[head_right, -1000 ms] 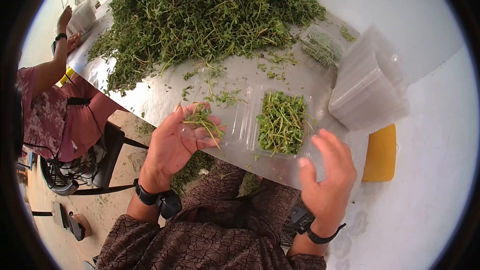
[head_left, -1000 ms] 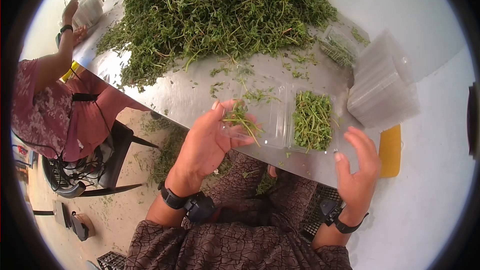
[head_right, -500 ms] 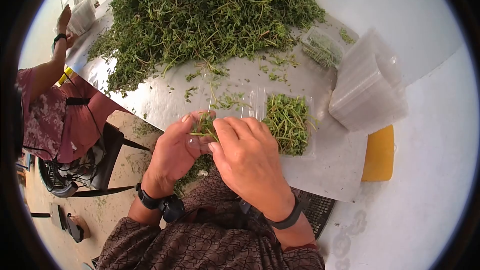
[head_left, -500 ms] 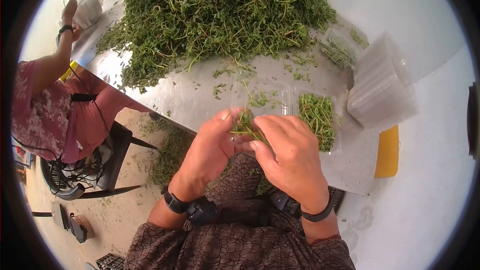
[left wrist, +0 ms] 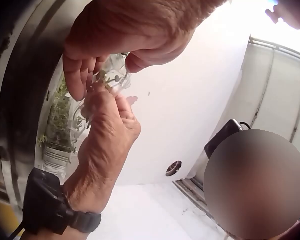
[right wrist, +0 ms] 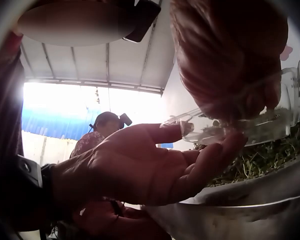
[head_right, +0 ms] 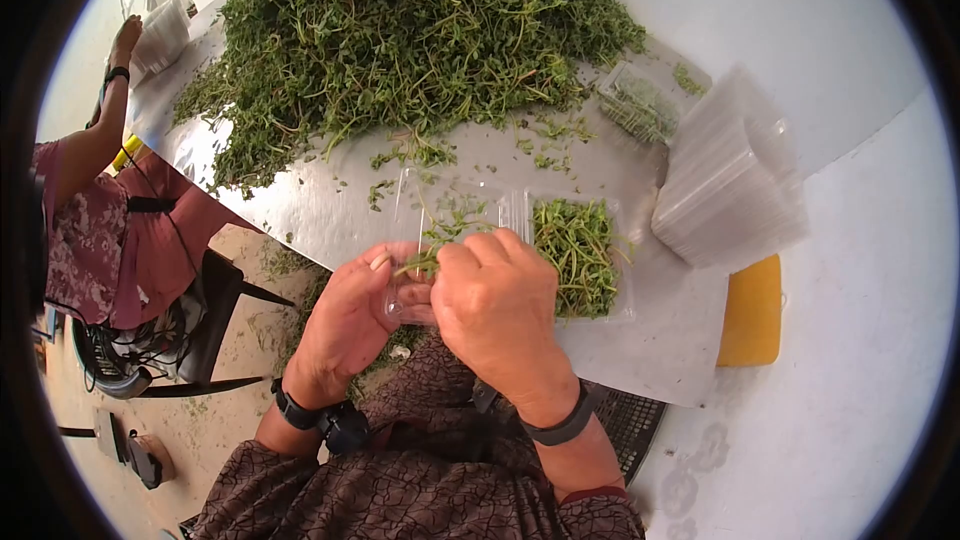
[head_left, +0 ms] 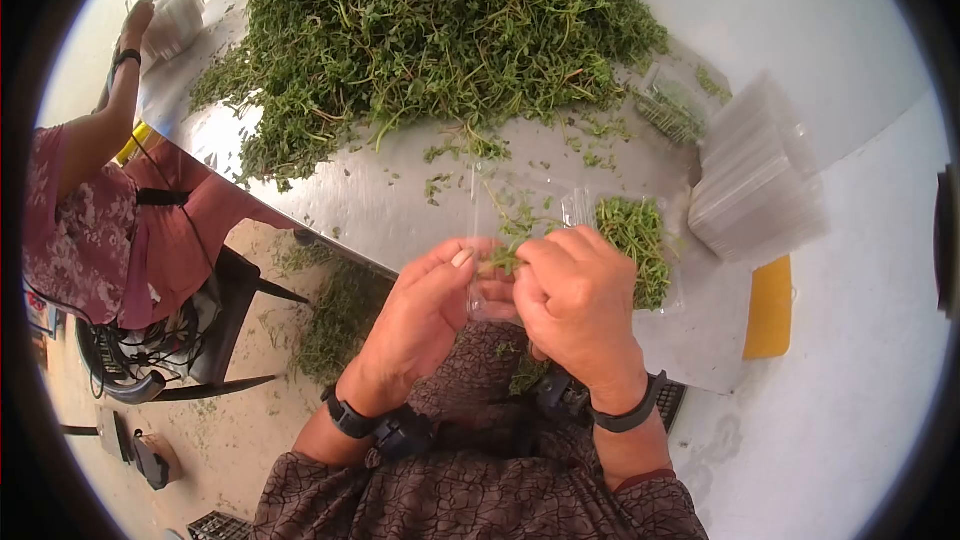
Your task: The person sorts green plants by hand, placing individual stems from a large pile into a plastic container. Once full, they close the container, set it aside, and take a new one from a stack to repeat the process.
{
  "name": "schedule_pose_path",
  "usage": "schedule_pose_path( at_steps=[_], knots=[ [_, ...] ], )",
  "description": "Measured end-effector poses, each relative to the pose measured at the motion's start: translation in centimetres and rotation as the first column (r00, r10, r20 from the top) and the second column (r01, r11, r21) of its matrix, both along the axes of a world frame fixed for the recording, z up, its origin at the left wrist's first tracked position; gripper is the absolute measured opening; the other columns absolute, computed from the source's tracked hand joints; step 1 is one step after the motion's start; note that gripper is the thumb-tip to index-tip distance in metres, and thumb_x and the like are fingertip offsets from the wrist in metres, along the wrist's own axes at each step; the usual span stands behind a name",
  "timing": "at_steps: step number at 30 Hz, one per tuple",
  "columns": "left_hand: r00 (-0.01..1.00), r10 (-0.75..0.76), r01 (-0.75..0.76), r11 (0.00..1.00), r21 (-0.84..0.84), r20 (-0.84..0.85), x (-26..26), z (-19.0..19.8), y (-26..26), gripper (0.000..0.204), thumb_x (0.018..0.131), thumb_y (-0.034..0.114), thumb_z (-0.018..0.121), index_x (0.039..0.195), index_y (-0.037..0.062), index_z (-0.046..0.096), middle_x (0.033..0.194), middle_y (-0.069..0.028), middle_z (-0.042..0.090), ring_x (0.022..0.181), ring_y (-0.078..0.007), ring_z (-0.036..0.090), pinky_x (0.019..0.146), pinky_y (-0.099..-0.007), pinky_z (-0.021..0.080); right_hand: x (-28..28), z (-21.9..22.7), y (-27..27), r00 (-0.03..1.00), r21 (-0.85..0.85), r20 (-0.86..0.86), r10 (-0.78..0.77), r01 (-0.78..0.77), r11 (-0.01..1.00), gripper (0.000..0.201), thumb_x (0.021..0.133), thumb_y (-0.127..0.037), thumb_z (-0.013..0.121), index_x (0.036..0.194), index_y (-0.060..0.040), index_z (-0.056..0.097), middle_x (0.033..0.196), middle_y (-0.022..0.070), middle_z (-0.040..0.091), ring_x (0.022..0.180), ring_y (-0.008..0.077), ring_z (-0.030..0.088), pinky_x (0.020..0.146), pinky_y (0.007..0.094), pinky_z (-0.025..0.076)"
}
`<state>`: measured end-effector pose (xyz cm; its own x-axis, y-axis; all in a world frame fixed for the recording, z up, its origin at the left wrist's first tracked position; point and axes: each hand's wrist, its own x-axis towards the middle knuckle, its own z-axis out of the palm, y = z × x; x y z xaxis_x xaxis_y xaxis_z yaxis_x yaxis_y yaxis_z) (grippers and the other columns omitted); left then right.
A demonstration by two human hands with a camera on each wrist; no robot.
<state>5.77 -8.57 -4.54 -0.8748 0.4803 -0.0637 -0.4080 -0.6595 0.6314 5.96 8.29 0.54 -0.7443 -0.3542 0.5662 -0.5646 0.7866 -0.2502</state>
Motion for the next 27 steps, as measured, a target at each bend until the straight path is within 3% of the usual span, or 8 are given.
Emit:
schedule_pose_path(
  at_steps=[5, 7, 10, 18, 21, 23, 27],
  knots=[
    [1.0, -0.004, 0.003, 0.999, -0.053, -0.016, 0.1, 0.1, 0.0, 0.037, 0.101, 0.022, 0.046, 0.127, -0.0036, 0.05, 0.115, -0.0185, 0.062, 0.105, -0.0288, 0.063, 0.09, -0.0409, 0.051, 0.0, 1.0, 1.6, 0.993, -0.186, -0.061, -0.104, 0.091, 0.978, 0.014, 0.066, 0.003, 0.066, 0.079, -0.0027, 0.064, 0.073, 0.0102, 0.062, 0.069, 0.0293, 0.06, 0.06, 0.0378, 0.048],
    [0.999, 0.025, -0.027, 0.994, -0.104, -0.023, 0.1, -0.1, 0.1, 0.046, 0.099, 0.028, 0.051, 0.127, -0.0076, 0.047, 0.114, -0.0221, 0.062, 0.103, -0.032, 0.066, 0.088, -0.0428, 0.054, 0.3, 1.6, 2.4, 0.992, -0.209, -0.048, -0.119, 0.107, 0.972, 0.015, 0.068, 0.005, 0.065, 0.081, -0.0015, 0.065, 0.074, 0.0116, 0.063, 0.068, 0.0306, 0.061, 0.06, 0.0381, 0.048],
    [0.999, 0.028, -0.032, 0.991, -0.133, -0.028, 0.1, 0.0, 0.2, 0.047, 0.099, 0.029, 0.049, 0.126, -0.0084, 0.047, 0.113, -0.0226, 0.063, 0.102, -0.0323, 0.066, 0.088, -0.0431, 0.054, 0.8, 2.3, 3.6, 0.967, -0.322, -0.062, -0.247, 0.215, 0.922, 0.013, 0.071, 0.006, 0.064, 0.082, 0.0, 0.065, 0.074, 0.0123, 0.064, 0.067, 0.0292, 0.061, 0.059, 0.0366, 0.047],
    [0.998, 0.028, -0.036, 0.982, -0.188, -0.047, 0.1, 0.2, 0.1, 0.047, 0.099, 0.032, 0.049, 0.125, -0.0066, 0.049, 0.11, -0.022, 0.063, 0.1, -0.0314, 0.066, 0.086, -0.0407, 0.055, 1.7, 2.6, 7.5, 0.888, -0.33, -0.034, -0.459, 0.424, 0.844, 0.011, 0.074, 0.005, 0.066, 0.084, 0.0006, 0.064, 0.071, 0.012, 0.063, 0.059, 0.0252, 0.059, 0.055, 0.0343, 0.046],
    [0.998, 0.036, -0.047, 0.979, -0.199, -0.056, 0.1, 0.1, 0.0, 0.046, 0.099, 0.033, 0.049, 0.124, -0.0059, 0.05, 0.11, -0.0218, 0.063, 0.099, -0.031, 0.067, 0.085, -0.0397, 0.056, 1.5, 2.1, 7.9, 0.851, -0.317, 0.008, -0.526, 0.501, 0.805, 0.012, 0.075, 0.001, 0.068, 0.087, 0.0005, 0.066, 0.071, 0.0124, 0.064, 0.06, 0.0236, 0.061, 0.056, 0.0333, 0.047],
    [0.997, 0.042, -0.053, 0.978, -0.2, -0.058, 0.1, 0.0, 0.0, 0.046, 0.099, 0.033, 0.049, 0.124, -0.0057, 0.05, 0.109, -0.0218, 0.063, 0.099, -0.0308, 0.067, 0.085, -0.0393, 0.056, 1.4, 2.1, 7.8, 0.783, -0.291, 0.235, -0.576, 0.622, 0.727, 0.014, 0.077, -0.003, 0.071, 0.091, 0.0001, 0.068, 0.074, 0.0126, 0.067, 0.063, 0.0221, 0.064, 0.057, 0.0321, 0.049],
    [0.998, 0.047, -0.056, 0.981, -0.187, -0.052, 0.1, -0.1, 0.0, 0.046, 0.099, 0.032, 0.049, 0.124, -0.0065, 0.05, 0.109, -0.0217, 0.064, 0.098, -0.0308, 0.067, 0.084, -0.0394, 0.056, 1.5, 1.8, 7.9, 0.808, -0.375, 0.229, -0.543, 0.588, 0.717, 0.018, 0.078, -0.007, 0.074, 0.094, 0.0003, 0.069, 0.079, 0.0134, 0.068, 0.066, 0.0211, 0.065, 0.058, 0.0314, 0.05]
  ],
)
